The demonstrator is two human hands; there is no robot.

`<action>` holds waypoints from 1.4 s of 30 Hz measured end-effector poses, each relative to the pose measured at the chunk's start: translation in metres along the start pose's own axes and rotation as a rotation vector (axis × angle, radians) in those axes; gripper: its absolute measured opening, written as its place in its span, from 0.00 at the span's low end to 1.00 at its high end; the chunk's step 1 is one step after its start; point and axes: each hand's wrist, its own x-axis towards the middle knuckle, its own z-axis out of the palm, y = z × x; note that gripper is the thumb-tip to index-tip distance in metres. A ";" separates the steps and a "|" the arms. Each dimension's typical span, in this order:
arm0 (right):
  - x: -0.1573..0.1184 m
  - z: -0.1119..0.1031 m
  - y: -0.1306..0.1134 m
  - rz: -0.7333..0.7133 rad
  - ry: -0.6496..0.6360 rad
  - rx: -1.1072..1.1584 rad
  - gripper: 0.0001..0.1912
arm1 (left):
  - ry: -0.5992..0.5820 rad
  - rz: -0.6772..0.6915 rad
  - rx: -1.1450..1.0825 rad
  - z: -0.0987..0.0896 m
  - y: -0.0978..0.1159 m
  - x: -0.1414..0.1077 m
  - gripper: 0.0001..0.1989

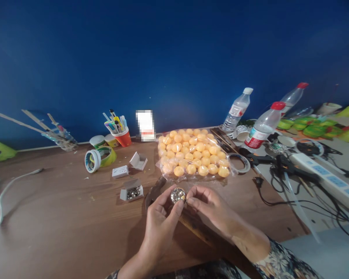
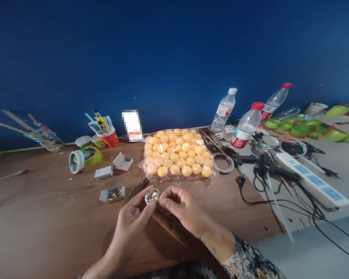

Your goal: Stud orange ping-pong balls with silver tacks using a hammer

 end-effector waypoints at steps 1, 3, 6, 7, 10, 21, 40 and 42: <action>0.000 0.000 0.000 0.000 0.002 -0.001 0.18 | 0.000 0.004 0.000 0.000 0.000 0.000 0.23; 0.000 0.000 -0.001 0.001 0.004 -0.008 0.18 | 0.007 0.015 0.002 0.001 0.001 0.000 0.22; 0.000 0.000 -0.001 -0.001 0.008 -0.024 0.17 | 0.009 0.019 0.001 0.001 0.001 -0.001 0.22; 0.000 0.000 -0.001 -0.001 0.007 -0.030 0.17 | 0.008 0.019 -0.001 0.001 0.001 -0.002 0.22; 0.000 0.001 -0.001 0.002 -0.002 -0.041 0.18 | -0.001 0.014 -0.009 0.001 0.002 -0.003 0.22; -0.005 0.002 0.005 -0.008 0.012 -0.035 0.16 | 0.035 0.076 0.105 -0.001 -0.001 -0.004 0.23; -0.003 -0.001 0.003 -0.030 0.071 -0.152 0.15 | 0.035 0.153 0.169 0.001 -0.007 -0.004 0.21; -0.003 -0.002 0.002 -0.013 0.103 -0.176 0.16 | 0.025 0.154 0.163 0.001 -0.008 -0.004 0.21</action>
